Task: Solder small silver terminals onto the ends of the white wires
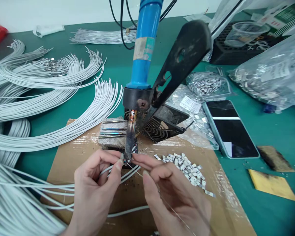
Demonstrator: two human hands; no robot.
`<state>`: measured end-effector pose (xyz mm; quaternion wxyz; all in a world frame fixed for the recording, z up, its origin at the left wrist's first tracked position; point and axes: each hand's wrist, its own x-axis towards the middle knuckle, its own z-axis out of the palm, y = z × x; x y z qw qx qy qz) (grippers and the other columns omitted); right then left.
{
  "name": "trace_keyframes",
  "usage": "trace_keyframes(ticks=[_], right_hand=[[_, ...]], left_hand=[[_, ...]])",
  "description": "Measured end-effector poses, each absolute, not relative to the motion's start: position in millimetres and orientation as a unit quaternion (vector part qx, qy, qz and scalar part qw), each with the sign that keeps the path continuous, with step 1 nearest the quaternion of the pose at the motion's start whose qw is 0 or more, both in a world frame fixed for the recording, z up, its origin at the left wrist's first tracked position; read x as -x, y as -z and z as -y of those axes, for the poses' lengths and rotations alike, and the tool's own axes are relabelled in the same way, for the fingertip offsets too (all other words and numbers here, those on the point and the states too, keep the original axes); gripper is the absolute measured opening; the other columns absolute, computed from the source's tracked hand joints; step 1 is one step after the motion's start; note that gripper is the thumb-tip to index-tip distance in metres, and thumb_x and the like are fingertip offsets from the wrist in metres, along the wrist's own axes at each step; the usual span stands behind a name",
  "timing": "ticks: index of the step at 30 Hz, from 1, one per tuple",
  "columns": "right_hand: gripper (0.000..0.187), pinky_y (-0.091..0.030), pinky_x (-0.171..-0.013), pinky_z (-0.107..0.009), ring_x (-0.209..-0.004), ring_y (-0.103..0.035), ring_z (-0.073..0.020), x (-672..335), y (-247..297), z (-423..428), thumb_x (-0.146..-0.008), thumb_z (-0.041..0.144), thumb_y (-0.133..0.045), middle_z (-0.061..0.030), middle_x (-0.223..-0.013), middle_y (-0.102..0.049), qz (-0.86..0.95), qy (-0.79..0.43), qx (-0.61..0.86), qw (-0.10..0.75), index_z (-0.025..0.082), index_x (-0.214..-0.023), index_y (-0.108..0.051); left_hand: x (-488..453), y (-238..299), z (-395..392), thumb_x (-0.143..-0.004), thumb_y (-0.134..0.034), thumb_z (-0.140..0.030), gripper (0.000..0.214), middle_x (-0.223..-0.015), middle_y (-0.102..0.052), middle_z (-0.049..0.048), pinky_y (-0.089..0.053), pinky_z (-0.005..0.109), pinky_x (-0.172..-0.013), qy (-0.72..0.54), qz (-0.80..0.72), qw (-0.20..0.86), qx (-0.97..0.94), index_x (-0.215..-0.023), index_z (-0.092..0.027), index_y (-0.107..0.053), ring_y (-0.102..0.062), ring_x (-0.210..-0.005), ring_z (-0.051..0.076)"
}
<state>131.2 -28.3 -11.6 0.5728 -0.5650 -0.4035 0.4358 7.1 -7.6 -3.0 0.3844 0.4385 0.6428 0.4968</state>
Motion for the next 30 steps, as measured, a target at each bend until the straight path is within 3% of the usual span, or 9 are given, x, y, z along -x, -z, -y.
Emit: trace_keyframes(ticks=[13, 23, 30], right_hand=[[0.025, -0.058, -0.090, -0.010, -0.100, -0.080, -0.0073, -129.1, 15.2, 29.3, -0.093, 0.009, -0.061, 0.0078, -0.110, -0.083, 0.411, -0.437, 0.552, 0.579, 0.027, -0.076, -0.060], [0.024, -0.061, -0.086, -0.013, -0.098, -0.081, -0.0113, -129.7, 13.4, 28.3, -0.094, 0.011, -0.064, 0.0029, -0.109, -0.084, 0.408, -0.434, 0.564, 0.572, 0.026, -0.075, -0.062], [0.025, -0.061, -0.084, -0.013, -0.096, -0.081, -0.0118, -129.7, 12.1, 28.5, -0.093, 0.011, -0.066, 0.0021, -0.107, -0.084, 0.413, -0.419, 0.572, 0.572, 0.025, -0.074, -0.062]], left_hand=[[-7.8, 2.3, 6.2, -0.079, -0.074, -0.014, 0.013, -0.075, -0.080, -0.0017, -0.044, 0.014, -0.043, -0.492, -0.635, 0.385, -0.455, -0.069, -0.022, -0.073, -0.059, -0.050, 0.008], [-9.0, 0.5, 5.2, -0.081, -0.073, -0.014, 0.015, -0.076, -0.080, -0.0008, -0.039, 0.015, -0.042, -0.487, -0.634, 0.402, -0.446, -0.068, -0.022, -0.072, -0.057, -0.052, 0.008], [-7.4, 2.3, 6.2, -0.082, -0.073, -0.013, 0.015, -0.075, -0.080, -0.0003, -0.039, 0.015, -0.042, -0.483, -0.633, 0.394, -0.458, -0.070, -0.023, -0.072, -0.066, -0.062, 0.012]])
